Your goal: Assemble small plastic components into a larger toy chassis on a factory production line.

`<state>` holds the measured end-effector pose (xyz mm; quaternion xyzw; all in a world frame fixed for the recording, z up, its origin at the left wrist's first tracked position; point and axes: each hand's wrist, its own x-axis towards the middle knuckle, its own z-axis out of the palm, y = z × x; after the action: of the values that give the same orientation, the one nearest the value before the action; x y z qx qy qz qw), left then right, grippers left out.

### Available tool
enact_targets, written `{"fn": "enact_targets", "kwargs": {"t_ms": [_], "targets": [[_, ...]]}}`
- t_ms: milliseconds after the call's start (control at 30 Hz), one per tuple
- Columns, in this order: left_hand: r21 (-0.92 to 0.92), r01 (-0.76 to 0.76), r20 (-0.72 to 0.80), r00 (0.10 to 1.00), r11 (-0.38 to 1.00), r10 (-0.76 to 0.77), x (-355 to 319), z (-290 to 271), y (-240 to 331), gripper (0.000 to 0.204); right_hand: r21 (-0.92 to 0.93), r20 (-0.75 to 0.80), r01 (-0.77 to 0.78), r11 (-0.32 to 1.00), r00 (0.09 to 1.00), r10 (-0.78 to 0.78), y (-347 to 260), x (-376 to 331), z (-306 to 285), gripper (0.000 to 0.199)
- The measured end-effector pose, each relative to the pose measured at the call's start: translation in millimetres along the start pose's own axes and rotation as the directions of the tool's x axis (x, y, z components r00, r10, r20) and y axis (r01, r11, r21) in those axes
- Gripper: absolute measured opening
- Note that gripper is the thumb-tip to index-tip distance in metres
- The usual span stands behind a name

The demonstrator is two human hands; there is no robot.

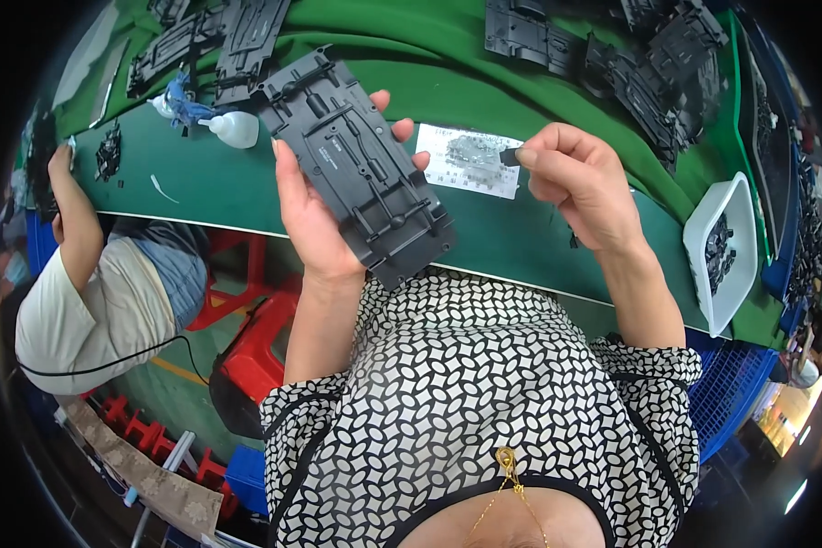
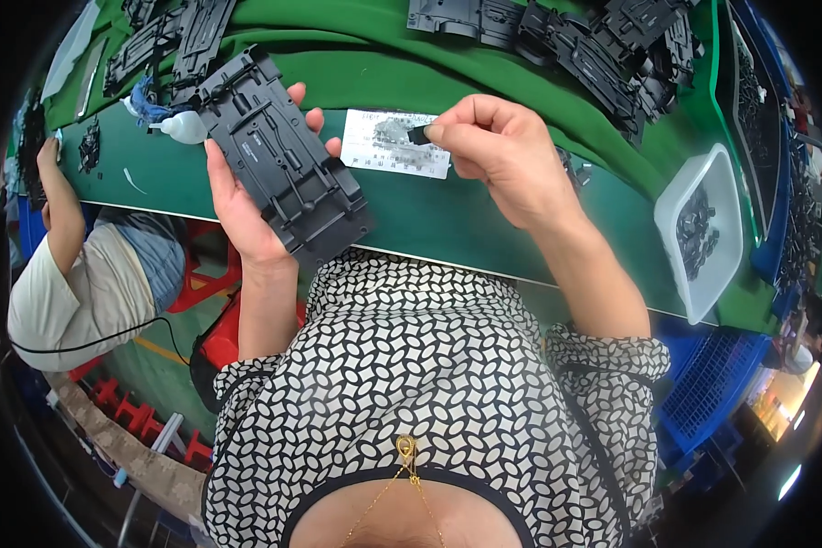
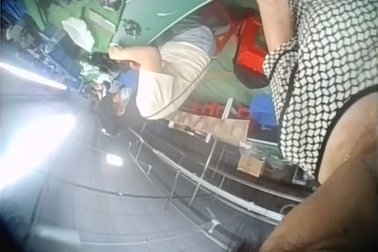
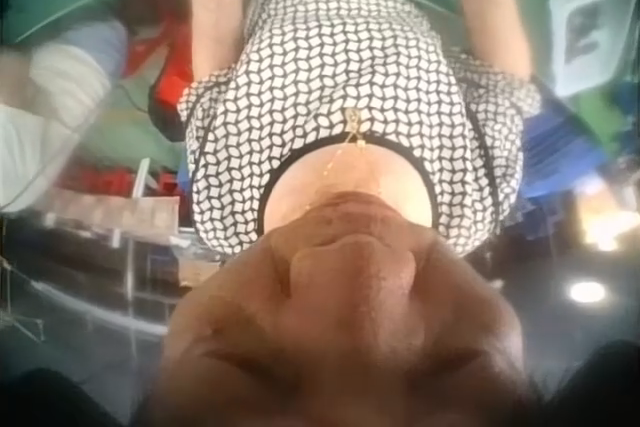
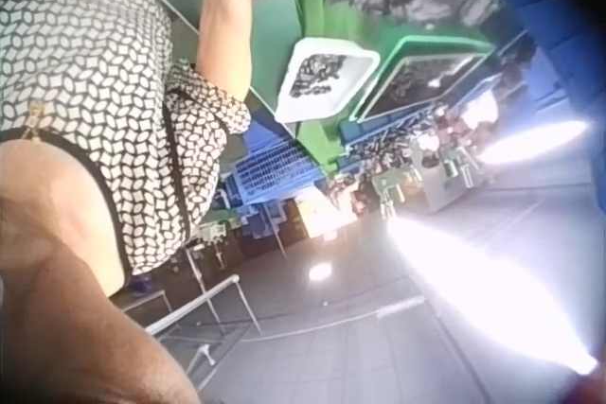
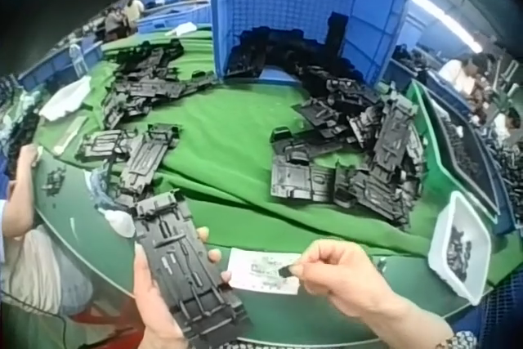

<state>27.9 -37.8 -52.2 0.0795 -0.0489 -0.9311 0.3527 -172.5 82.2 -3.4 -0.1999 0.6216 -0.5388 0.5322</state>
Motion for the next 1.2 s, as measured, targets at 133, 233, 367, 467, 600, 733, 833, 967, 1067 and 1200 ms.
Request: {"fn": "enact_targets", "kwargs": {"t_ms": [133, 233, 367, 467, 600, 733, 833, 967, 1067, 1200], "targets": [[0.031, 0.029, 0.211, 0.977, 0.999, -0.035, 4, -10, 2, 0.069, 0.134, 0.033, -0.066, 0.989, 0.997, 0.063, 1, -2, 0, 0.009], [0.088, -0.020, 0.111, 0.994, 0.996, 0.011, 4, -2, -1, 0.068, 0.102, 0.017, -0.044, 0.994, 0.999, 0.042, 3, -3, 1, 0.009], [0.085, 0.005, 0.068, 0.998, 0.996, -0.011, 11, -2, 0, 0.068, -0.650, 0.051, 0.512, 0.562, 0.768, -0.639, 5, -17, 10, 0.008], [0.318, -0.041, -0.102, 0.992, 0.947, 0.077, 16, 18, -9, 0.070, -0.649, 0.372, 0.756, 0.080, 0.407, -0.834, 4, -32, 21, 0.030], [0.372, -0.101, -0.109, 0.983, 0.923, 0.151, 22, 25, -20, 0.068, -0.439, 0.597, 0.894, -0.095, 0.211, -0.774, 11, -31, 34, 0.039], [0.132, 0.097, -0.057, 0.994, 0.987, -0.090, 19, 30, -12, 0.070, -0.403, 0.662, 0.899, -0.173, 0.156, -0.733, 19, -23, 40, 0.040], [0.215, 0.084, -0.101, 0.993, 0.973, -0.063, 18, 35, -13, 0.070, -0.404, 0.668, 0.889, -0.214, 0.127, -0.733, 21, -19, 42, 0.039], [0.194, 0.087, -0.094, 0.993, 0.977, -0.070, 16, 35, -12, 0.070, -0.397, 0.687, 0.890, -0.224, 0.126, -0.715, 21, -18, 42, 0.037], [0.209, 0.089, -0.097, 0.993, 0.974, -0.070, 17, 37, -12, 0.071, -0.397, 0.702, 0.886, -0.240, 0.124, -0.702, 22, -17, 42, 0.036], [0.269, 0.088, -0.132, 0.990, 0.959, -0.054, 17, 40, -13, 0.071, -0.388, 0.700, 0.892, -0.234, 0.120, -0.704, 23, -16, 43, 0.035]]}}
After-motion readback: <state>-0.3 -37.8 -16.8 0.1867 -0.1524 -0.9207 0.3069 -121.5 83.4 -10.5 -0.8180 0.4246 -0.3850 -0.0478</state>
